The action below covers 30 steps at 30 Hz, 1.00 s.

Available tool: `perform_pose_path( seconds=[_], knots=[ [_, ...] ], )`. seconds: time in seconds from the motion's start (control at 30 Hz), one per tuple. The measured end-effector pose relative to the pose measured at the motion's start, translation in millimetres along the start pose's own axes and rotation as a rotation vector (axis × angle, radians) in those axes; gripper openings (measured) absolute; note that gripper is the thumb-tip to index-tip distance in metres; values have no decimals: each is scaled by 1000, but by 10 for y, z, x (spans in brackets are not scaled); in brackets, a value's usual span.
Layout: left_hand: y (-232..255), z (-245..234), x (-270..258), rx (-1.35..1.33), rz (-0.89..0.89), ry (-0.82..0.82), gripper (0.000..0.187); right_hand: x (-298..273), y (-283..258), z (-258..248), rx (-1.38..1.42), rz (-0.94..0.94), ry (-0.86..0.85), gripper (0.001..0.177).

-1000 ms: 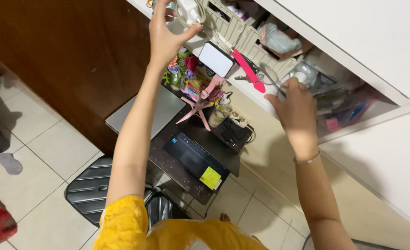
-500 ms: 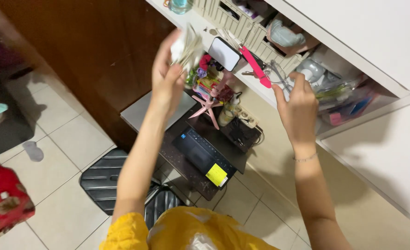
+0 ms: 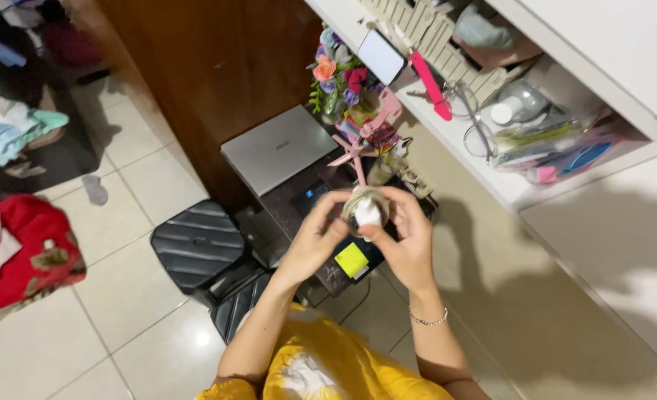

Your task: Setting up a laptop on a workspace by arranging stools and plugging in a charger.

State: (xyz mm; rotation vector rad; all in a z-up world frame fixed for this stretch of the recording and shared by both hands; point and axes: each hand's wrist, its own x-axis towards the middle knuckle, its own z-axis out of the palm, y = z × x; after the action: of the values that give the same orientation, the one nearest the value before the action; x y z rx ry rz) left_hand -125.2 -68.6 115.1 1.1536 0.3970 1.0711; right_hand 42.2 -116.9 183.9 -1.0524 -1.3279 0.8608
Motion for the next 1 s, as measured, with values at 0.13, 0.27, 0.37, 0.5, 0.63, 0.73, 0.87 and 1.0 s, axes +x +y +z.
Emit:
perform_pose_path(
  seconds=[0.13, 0.27, 0.37, 0.5, 0.63, 0.73, 0.87, 1.0],
  knots=[
    [322, 333, -76, 432, 45, 114, 67, -222, 354, -165, 137, 103, 5, 53],
    [-18, 467, -250, 161, -79, 234, 52, -449, 484, -351, 387, 273, 35, 44],
    [-192, 658, -382, 64, -58, 287, 44, -578, 363, -458, 345, 270, -9, 44],
    [-337, 1012, -498, -38, -137, 344, 44, -763, 275, -746, 181, 281, -32, 45],
    [-375, 1374, -587, -143, -180, 339, 45, -950, 183, -1042, 230, 327, -145, 50],
    [-460, 1668, -597, -136, -118, 367, 60, -1082, 210, -1262, 180, 298, -67, 48],
    [-633, 1964, -707, 133, -45, 385, 57, -1316, 149, -1531, 220, 233, -138, 45],
    [-575, 2285, -845, 74, -78, 368, 52, -1505, 73, -1800, 318, 204, -129, 29]
  ],
)
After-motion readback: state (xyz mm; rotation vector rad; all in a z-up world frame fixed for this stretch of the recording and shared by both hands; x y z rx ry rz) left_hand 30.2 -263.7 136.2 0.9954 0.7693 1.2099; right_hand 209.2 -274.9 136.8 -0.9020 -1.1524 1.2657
